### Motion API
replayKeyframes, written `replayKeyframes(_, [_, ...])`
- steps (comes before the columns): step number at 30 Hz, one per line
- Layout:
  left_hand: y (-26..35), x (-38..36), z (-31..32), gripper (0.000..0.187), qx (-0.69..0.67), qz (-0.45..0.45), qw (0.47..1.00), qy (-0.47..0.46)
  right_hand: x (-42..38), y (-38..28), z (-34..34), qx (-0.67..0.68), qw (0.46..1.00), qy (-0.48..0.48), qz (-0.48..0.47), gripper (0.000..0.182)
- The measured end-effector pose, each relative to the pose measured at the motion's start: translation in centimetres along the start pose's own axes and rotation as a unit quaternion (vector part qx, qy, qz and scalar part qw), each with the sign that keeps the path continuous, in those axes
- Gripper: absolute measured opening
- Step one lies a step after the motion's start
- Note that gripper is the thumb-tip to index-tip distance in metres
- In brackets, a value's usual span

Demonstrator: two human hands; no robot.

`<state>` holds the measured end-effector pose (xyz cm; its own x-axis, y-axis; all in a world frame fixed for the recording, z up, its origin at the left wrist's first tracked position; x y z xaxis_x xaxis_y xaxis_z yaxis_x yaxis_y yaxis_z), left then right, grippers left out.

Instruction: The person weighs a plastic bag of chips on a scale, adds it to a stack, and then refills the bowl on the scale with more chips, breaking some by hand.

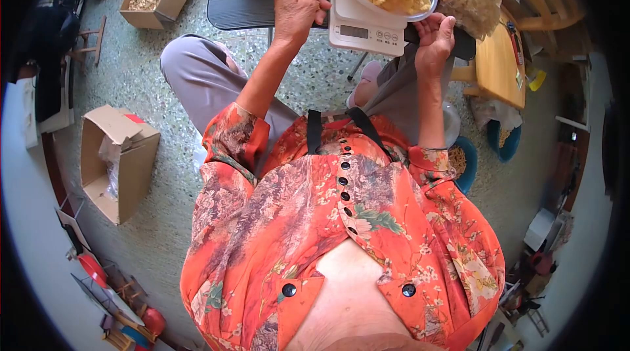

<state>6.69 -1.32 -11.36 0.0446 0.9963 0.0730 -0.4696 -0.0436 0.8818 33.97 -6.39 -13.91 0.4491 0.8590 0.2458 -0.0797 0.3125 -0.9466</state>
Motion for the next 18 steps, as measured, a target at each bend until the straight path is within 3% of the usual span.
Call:
replayKeyframes(1, [-0.1,-0.1,-0.2,0.026,0.006,-0.001,1.000,-0.005,-0.3,-0.5,-0.3,0.005,1.000,0.006,0.000,0.045])
replayKeyframes(3, [0.4,0.0,-0.8,0.024,-0.009,0.041,0.999,0.001,-0.7,-2.5,-0.7,-0.141,0.987,0.066,-0.026,0.041])
replayKeyframes(7, [1.2,0.2,-2.4,0.020,-0.067,0.066,0.995,0.018,0.5,-7.0,-0.3,-0.132,0.985,0.080,-0.074,0.035])
replayKeyframes(8, [1.0,0.5,-3.3,0.019,-0.073,0.069,0.995,0.011,0.8,-8.5,0.3,-0.039,0.993,0.071,-0.091,0.025])
replayKeyframes(9, [1.5,0.8,-3.2,0.019,-0.068,0.070,0.995,0.000,1.6,-9.9,0.4,-0.033,0.992,0.080,-0.095,0.025])
replayKeyframes(11, [2.2,0.6,-3.3,0.019,-0.121,0.093,0.988,-0.001,3.2,-12.9,1.4,0.164,0.979,-0.008,-0.123,0.026])
replayKeyframes(13, [3.4,0.3,-2.5,0.019,-0.126,0.101,0.987,-0.008,4.1,-17.1,3.7,0.284,0.952,0.036,-0.105,0.021])
replayKeyframes(14, [4.2,0.1,-1.8,0.019,-0.134,0.105,0.985,-0.024,5.8,-17.5,3.5,0.287,0.950,0.052,-0.113,0.030])
replayKeyframes(17, [5.8,-0.3,-0.2,0.018,-0.144,0.117,0.981,-0.062,8.4,-20.2,6.8,0.348,0.932,0.018,-0.095,0.026])
replayKeyframes(18, [6.3,-0.3,0.5,0.019,-0.136,0.101,0.983,-0.074,8.8,-21.3,8.1,0.284,0.948,-0.043,-0.136,0.025])
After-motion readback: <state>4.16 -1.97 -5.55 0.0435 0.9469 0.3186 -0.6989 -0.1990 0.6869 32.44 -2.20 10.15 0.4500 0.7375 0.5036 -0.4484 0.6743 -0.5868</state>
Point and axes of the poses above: each hand's wrist, its own x-axis towards the middle knuckle, its own z-axis out of the palm, y = z × x, the point moved 4 cm from there along x, towards the middle knuckle, and after that the axes turned 13 degrees about -x, right-handed, at the moved point
